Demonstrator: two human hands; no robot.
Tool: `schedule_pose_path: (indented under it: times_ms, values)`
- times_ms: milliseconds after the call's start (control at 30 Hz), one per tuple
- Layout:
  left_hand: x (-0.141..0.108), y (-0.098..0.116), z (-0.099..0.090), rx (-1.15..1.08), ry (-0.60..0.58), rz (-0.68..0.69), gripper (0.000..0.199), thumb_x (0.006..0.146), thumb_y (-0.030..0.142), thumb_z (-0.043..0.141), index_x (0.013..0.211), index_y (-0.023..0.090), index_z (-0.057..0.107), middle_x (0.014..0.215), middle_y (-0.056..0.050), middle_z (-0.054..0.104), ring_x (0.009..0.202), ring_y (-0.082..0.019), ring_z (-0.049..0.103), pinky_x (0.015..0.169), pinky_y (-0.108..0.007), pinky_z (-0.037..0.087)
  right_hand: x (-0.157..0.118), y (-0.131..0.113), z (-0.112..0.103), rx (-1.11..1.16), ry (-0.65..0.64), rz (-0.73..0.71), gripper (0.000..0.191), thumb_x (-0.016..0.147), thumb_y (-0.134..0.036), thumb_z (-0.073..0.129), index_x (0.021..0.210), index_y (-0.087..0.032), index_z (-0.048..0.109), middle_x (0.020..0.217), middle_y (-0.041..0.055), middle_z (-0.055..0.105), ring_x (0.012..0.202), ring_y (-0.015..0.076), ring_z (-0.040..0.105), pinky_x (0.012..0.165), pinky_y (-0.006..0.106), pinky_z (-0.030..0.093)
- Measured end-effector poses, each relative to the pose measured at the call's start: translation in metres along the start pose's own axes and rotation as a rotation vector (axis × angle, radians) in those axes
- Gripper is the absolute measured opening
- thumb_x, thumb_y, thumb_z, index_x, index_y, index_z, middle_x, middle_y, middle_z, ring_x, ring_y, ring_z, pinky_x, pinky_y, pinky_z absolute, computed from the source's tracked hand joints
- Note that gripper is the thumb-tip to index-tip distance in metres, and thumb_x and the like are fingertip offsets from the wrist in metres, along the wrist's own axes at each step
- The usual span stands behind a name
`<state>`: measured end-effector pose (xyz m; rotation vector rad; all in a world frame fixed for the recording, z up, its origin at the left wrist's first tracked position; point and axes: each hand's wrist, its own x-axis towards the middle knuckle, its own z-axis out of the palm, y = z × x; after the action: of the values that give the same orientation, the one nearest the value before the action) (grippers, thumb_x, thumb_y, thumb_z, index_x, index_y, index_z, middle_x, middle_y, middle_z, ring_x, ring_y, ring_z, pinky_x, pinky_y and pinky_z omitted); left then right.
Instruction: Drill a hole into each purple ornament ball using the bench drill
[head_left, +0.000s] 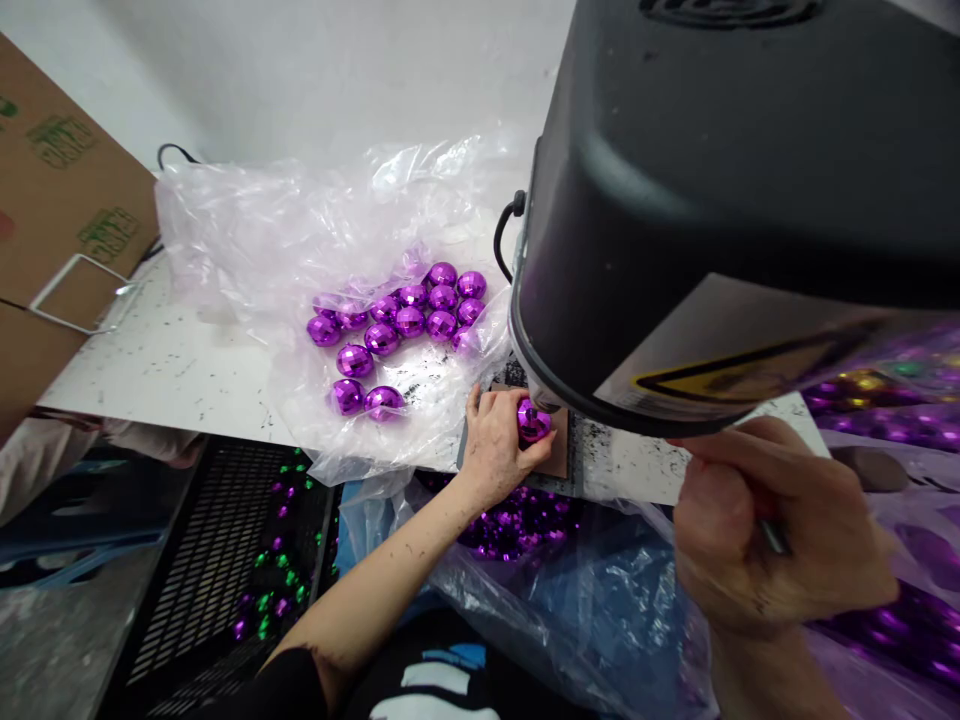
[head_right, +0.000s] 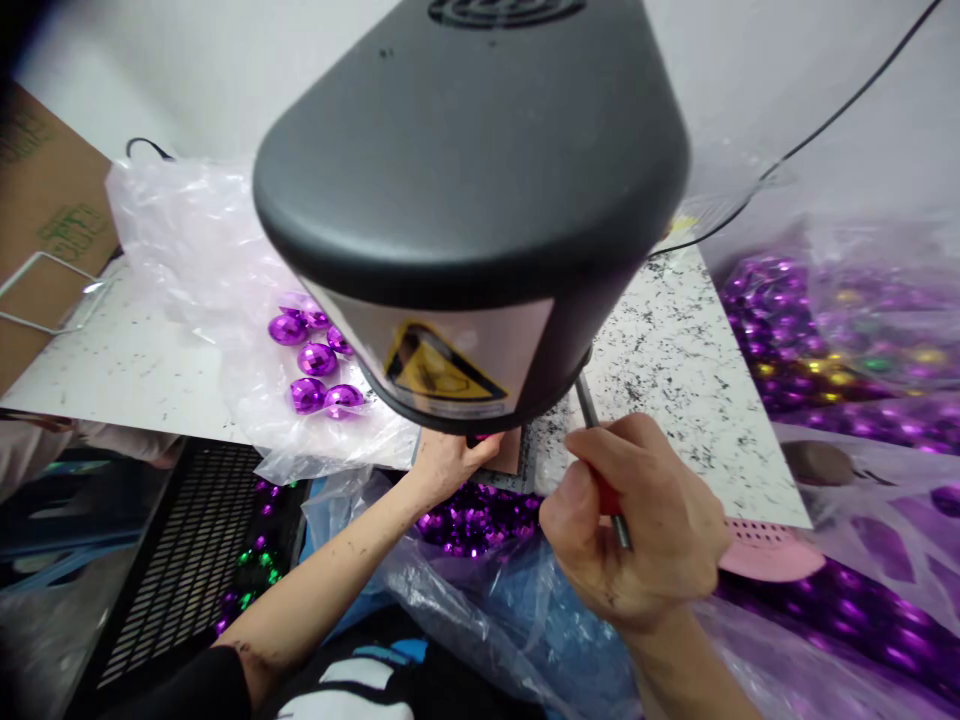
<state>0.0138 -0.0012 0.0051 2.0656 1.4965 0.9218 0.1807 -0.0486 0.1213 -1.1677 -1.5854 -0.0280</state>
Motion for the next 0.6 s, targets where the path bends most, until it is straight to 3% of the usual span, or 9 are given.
schedule_pose_path:
  times_ms: [133, 267, 467, 600]
  values:
    - [0.0, 0.001, 0.0, -0.017, -0.004, -0.012, 0.039, 0.083, 0.036, 0.074, 0.117, 0.025, 0.059, 0.117, -0.009, 0.067, 0.116, -0.032, 0.056, 0.12, -0.058, 0.023, -0.002, 0.005, 0.004, 0.073, 0.025, -0.005, 0.004, 0.082, -0.019, 0.062, 0.08, -0.021, 0.064, 0.058, -0.0008, 0.043, 0.058, 0.0112, 0.049, 0.05, 0.026, 0.032]
    - [0.001, 0.002, -0.002, -0.031, -0.033, -0.036, 0.033, 0.083, 0.036, 0.073, 0.111, 0.023, 0.061, 0.115, -0.01, 0.067, 0.115, -0.032, 0.056, 0.116, -0.058, 0.031, -0.003, 0.002, 0.012, 0.036, 0.074, -0.025, 0.019, 0.081, -0.011, 0.059, 0.065, -0.019, 0.054, 0.058, 0.0, 0.048, 0.059, 0.0121, 0.052, 0.048, 0.027, 0.031]
    - [0.002, 0.003, -0.002, -0.015, -0.02, -0.035, 0.031, 0.083, 0.036, 0.074, 0.108, 0.023, 0.061, 0.111, -0.009, 0.067, 0.113, -0.032, 0.057, 0.112, -0.056, 0.035, -0.003, 0.001, 0.026, 0.003, 0.199, -0.036, 0.014, 0.084, -0.017, 0.056, 0.071, -0.02, 0.058, 0.06, -0.0006, 0.05, 0.055, 0.0119, 0.049, 0.048, 0.028, 0.034]
    - [0.001, 0.001, 0.0, 0.01, 0.005, -0.015, 0.031, 0.083, 0.035, 0.074, 0.107, 0.023, 0.061, 0.111, -0.009, 0.067, 0.112, -0.031, 0.058, 0.111, -0.055, 0.036, -0.002, 0.003, 0.033, 0.011, 0.249, -0.061, 0.021, 0.086, -0.016, 0.055, 0.064, -0.017, 0.054, 0.058, -0.0011, 0.048, 0.054, 0.0091, 0.048, 0.049, 0.026, 0.034]
